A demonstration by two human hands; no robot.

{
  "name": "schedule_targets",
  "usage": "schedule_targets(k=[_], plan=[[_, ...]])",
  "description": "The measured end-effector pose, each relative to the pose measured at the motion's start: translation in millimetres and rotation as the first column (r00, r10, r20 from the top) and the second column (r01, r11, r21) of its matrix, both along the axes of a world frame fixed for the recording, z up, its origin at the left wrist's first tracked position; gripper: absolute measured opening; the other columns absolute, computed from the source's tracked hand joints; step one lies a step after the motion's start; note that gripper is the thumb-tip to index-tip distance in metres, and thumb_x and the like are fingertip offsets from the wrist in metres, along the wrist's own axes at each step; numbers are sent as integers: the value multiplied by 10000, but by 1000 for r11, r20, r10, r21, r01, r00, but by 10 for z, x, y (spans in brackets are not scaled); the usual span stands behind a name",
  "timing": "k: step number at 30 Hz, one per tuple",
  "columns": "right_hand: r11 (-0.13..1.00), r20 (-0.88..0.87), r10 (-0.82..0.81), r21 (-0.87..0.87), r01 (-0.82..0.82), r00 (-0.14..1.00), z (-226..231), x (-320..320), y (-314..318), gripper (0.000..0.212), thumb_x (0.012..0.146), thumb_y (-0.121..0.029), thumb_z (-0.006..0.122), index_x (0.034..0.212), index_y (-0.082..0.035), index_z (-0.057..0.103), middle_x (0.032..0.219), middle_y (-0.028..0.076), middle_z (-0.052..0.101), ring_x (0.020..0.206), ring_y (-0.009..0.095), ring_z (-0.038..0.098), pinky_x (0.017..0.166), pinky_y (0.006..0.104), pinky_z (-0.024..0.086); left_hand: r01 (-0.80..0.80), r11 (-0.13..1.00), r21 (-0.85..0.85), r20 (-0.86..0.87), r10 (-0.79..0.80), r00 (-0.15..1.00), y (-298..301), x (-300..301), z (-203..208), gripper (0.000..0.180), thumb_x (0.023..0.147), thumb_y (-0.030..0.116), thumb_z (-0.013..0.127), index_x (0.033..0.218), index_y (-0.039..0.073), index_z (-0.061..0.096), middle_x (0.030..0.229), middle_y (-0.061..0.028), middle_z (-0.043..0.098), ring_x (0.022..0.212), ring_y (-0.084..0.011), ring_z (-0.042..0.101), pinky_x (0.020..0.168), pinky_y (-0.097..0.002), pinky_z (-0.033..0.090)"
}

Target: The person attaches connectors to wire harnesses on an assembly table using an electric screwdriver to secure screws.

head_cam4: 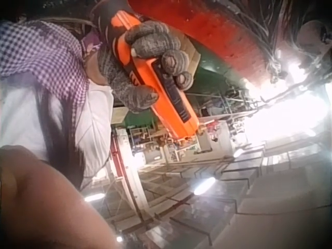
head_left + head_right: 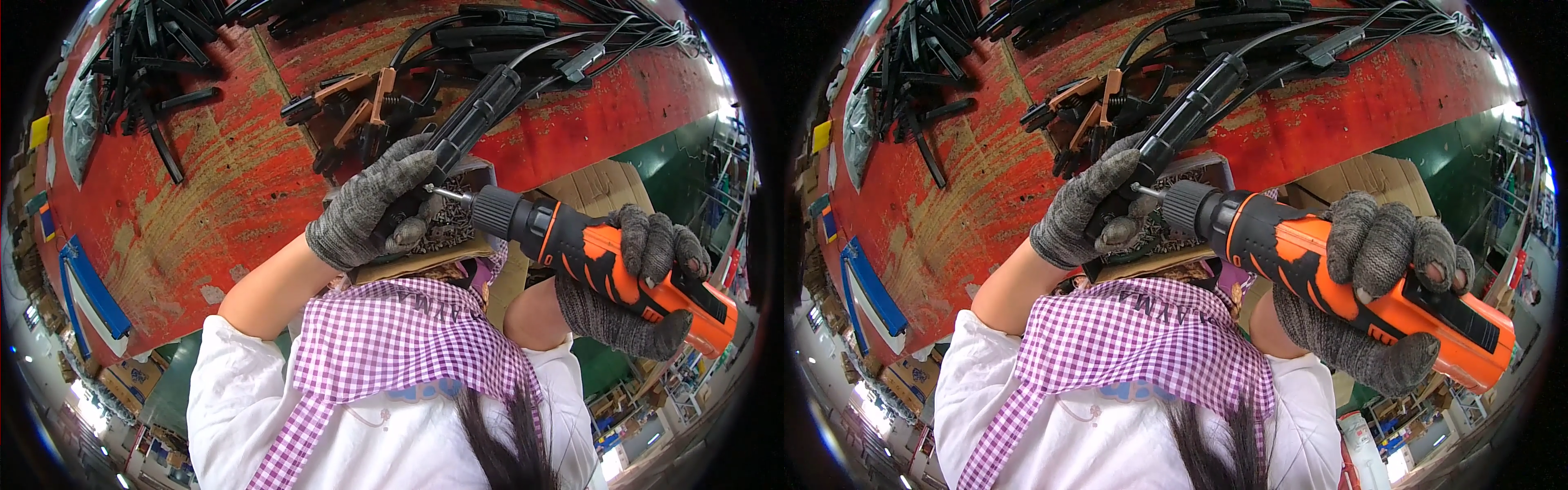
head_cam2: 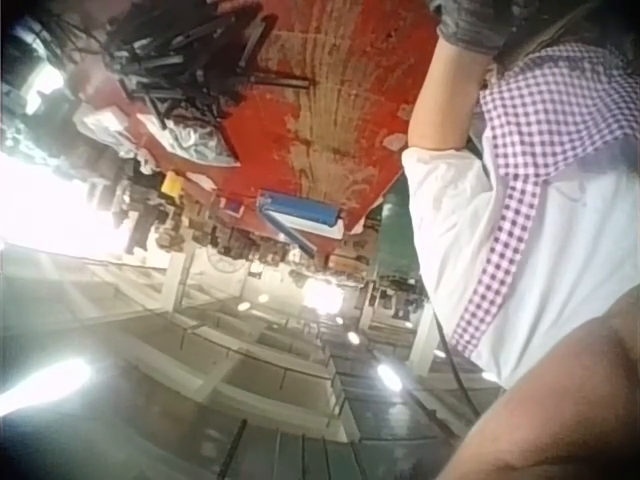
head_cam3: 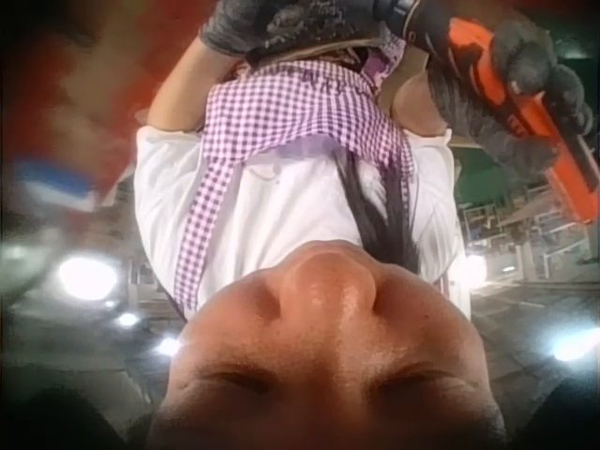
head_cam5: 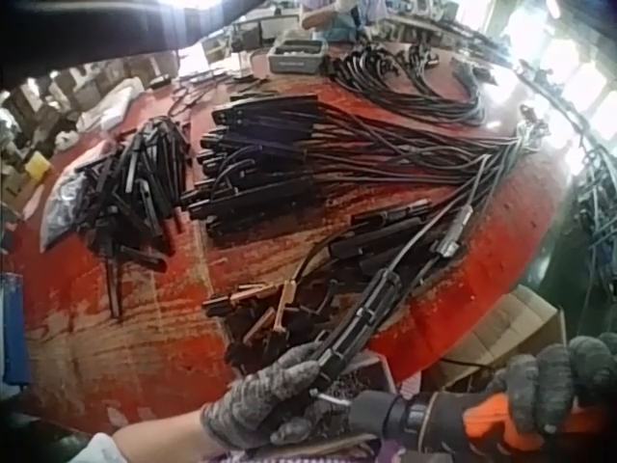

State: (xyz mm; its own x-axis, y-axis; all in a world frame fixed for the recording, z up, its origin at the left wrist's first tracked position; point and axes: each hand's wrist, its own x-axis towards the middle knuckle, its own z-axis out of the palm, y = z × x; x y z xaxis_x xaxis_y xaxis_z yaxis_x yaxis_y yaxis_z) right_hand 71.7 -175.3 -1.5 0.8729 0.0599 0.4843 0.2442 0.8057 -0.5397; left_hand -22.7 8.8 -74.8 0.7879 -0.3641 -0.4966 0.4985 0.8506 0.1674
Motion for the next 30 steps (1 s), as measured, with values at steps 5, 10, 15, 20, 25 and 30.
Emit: schedule_targets(k=[5,10,15,20,25,30], plan=[[998,62,-5,-64,9,998,36,-28,12,453,697,-279,661,1029,-51,454,944,59,521,609,121,505,485,259,426,-8,984,179,-9,9,1000,-41,16,12,449,824,211,533,1228,132,354,866,-32,491,671,-67,515,431,-150,379],[994,64,-2,-111,9,998,54,-49,60,390,674,-349,647,907,-69,510,901,31,530,590,87,524,489,186,442,-44,993,106,-45,49,998,-30,13,-2,433,828,163,522,1226,130,356,868,-23,478,704,-65,526,460,-147,402],[985,61,-111,-127,118,992,61,-61,86,408,656,-332,663,918,-68,494,856,21,535,562,85,516,481,196,440,51,943,329,-4,-53,999,-51,4,20,432,834,207,515,1225,130,348,848,-29,476,688,-72,521,435,-154,376],[988,132,91,-136,-73,987,68,-23,111,391,619,-262,712,890,-104,478,808,-6,534,507,77,509,442,193,451,-28,984,175,-44,36,998,-53,25,29,446,832,223,518,1228,128,335,863,-33,486,678,-74,521,438,-156,385],[955,279,257,-222,-198,925,76,10,160,429,601,-253,747,904,-106,481,728,-3,543,505,94,545,418,205,483,-13,956,292,-84,39,996,-104,46,92,451,827,238,528,1221,128,338,869,-36,491,668,-76,525,439,-157,396],[943,276,266,-274,-189,924,50,9,173,423,615,-249,735,921,-108,479,730,1,546,517,102,552,426,214,488,-11,895,447,-90,57,994,-123,49,89,471,816,239,548,1219,124,335,866,-32,491,667,-78,528,428,-153,397]])
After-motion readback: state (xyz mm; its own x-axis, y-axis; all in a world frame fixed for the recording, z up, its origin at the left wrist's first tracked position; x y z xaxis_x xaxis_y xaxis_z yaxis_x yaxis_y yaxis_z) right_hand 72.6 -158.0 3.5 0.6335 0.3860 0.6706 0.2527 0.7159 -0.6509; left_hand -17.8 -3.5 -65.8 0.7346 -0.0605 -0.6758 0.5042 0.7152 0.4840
